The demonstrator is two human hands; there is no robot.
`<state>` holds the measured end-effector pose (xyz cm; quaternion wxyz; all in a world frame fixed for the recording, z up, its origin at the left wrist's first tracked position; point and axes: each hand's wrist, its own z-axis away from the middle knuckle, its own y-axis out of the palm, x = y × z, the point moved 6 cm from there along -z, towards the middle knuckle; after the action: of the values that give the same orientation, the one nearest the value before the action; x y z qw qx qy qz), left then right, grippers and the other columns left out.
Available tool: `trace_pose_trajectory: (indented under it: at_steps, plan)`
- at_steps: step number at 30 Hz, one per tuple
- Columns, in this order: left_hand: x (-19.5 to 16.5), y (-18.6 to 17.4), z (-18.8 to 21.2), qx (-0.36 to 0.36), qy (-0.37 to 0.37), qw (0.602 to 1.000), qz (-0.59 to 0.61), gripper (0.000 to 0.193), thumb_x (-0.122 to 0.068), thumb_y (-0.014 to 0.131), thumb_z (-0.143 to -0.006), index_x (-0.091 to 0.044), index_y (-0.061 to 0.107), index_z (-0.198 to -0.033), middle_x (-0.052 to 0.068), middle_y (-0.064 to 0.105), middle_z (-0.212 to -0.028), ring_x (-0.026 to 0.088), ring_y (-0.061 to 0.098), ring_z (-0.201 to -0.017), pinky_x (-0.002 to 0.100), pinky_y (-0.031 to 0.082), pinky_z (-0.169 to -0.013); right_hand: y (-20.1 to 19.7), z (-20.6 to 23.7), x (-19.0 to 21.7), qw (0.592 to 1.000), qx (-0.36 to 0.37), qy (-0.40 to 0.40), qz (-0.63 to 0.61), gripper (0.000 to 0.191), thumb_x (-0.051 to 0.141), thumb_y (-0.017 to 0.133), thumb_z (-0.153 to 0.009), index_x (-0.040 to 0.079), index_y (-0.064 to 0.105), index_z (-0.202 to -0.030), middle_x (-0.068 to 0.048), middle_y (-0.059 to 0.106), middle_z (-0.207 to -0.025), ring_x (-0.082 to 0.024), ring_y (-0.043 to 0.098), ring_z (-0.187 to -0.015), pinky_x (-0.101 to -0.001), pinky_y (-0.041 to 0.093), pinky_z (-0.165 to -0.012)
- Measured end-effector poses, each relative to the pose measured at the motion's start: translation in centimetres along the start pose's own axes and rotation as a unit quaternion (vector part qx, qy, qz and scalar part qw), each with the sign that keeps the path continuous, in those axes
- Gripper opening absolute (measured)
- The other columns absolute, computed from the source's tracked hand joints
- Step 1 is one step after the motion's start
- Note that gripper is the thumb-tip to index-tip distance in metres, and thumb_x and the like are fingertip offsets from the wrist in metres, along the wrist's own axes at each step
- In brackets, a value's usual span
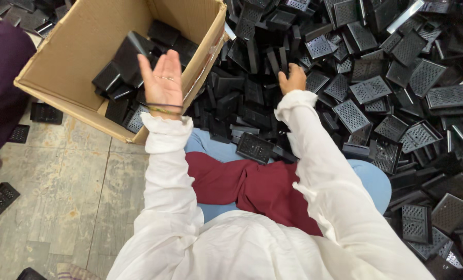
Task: The person sits on the floor next to a large pile of black perforated plastic boxes and a cardboard carton. They pick up individual plastic boxes from the pile, turn them over in their hands, and place them into the cardboard box, repeating this continuously while another person's arm occasionally reaches into the same box.
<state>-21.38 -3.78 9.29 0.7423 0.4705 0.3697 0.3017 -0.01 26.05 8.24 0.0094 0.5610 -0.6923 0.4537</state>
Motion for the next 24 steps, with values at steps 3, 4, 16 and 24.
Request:
trace_pose_trajectory:
  at_steps: [3,4,16,24]
  plan:
    - [3.8,-1.1,1.3,0.107,-0.033,0.990,-0.092,0.030,-0.029,0.064,-0.103,0.000,0.065,-0.111,0.012,0.072,-0.105,0.022,0.071,-0.100,0.034,0.060,-0.089,1.9,-1.5,-1.2,0.991,0.105,0.047,0.067,0.045,0.029,0.085,-0.080,-0.002,0.071,-0.109,-0.026,0.072,-0.100,-0.045,0.067,-0.093,-0.0498,0.054,-0.081]
    - [5.5,-2.1,1.8,0.125,-0.050,0.983,-0.128,0.025,-0.025,0.064,-0.105,-0.001,0.065,-0.112,0.011,0.071,-0.104,0.020,0.070,-0.096,0.032,0.059,-0.086,2.2,-1.5,-1.8,0.984,0.140,0.079,0.075,0.041,0.029,0.082,-0.082,-0.001,0.071,-0.107,-0.026,0.072,-0.101,-0.044,0.068,-0.094,-0.0495,0.054,-0.084]
    - [18.3,-10.3,2.2,0.129,-0.159,0.918,-0.340,0.041,-0.023,0.069,-0.099,-0.010,0.055,-0.135,0.004,0.070,-0.123,0.011,0.066,-0.107,0.028,0.054,-0.091,-4.9,2.9,-2.4,0.996,0.003,0.048,-0.077,0.013,0.008,0.066,-0.098,0.000,0.064,-0.108,-0.015,0.071,-0.091,-0.027,0.069,-0.081,-0.0390,0.054,-0.073]
    - [19.7,-8.9,3.3,0.065,-0.138,0.982,-0.110,0.049,-0.020,0.066,-0.103,-0.014,0.050,-0.149,0.013,0.065,-0.113,0.026,0.065,-0.100,0.043,0.057,-0.087,-1.5,7.9,-0.8,0.958,0.246,0.105,-0.108,0.027,0.027,0.080,-0.094,0.005,0.073,-0.107,-0.014,0.076,-0.100,-0.022,0.074,-0.091,-0.0322,0.057,-0.084]
